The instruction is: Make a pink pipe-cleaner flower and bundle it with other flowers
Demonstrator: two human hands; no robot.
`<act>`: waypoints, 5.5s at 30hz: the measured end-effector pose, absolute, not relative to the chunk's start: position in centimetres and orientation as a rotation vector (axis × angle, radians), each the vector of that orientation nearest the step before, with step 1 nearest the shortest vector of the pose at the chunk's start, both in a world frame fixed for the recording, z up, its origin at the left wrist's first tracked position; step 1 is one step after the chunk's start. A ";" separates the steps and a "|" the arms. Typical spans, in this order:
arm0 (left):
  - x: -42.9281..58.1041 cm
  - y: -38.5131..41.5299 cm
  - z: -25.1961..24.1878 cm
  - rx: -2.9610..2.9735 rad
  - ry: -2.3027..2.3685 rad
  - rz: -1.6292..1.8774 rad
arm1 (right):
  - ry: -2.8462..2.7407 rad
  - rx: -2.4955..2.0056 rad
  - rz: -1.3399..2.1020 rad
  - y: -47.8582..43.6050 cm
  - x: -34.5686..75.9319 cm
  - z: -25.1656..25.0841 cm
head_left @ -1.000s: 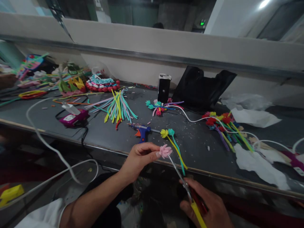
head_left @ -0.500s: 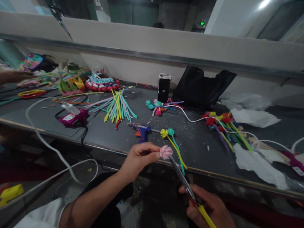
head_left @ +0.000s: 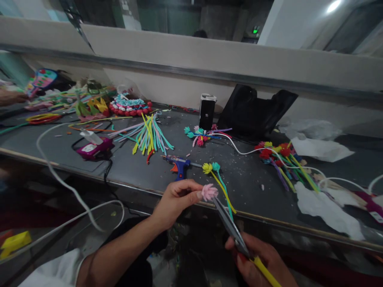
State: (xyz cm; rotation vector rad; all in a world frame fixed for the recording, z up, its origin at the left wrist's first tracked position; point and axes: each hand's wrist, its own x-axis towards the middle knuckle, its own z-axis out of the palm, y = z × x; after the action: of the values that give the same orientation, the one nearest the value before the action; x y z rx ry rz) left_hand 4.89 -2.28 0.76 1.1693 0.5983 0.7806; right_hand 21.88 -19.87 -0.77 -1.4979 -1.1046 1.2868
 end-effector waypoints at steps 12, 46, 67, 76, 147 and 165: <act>5.2 -2.8 1.0 0.799 0.469 0.530 | -1.002 -1.409 1.203 -19.7 23.2 -2.5; 4.9 -4.6 2.7 0.885 0.585 0.461 | -1.775 -1.747 0.079 -19.1 22.3 -2.8; 4.8 -4.4 2.7 1.219 0.684 0.483 | -1.786 -1.718 0.139 -19.3 22.4 -2.4; 4.8 -4.4 2.6 1.285 0.715 0.571 | -1.730 -1.693 0.185 -19.6 22.2 -2.4; 4.4 -3.7 1.7 1.295 0.723 0.552 | -1.714 -1.617 0.542 -20.6 23.3 -3.2; 4.4 -3.9 1.8 1.393 0.701 0.576 | -1.405 -1.667 0.808 -20.6 22.3 -2.2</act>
State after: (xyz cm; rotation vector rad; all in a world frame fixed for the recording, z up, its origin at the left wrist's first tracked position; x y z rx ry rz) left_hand 4.38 -3.87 1.80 1.3932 0.7008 0.5759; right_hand 22.29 -20.59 -2.17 -1.6675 -1.4053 0.8077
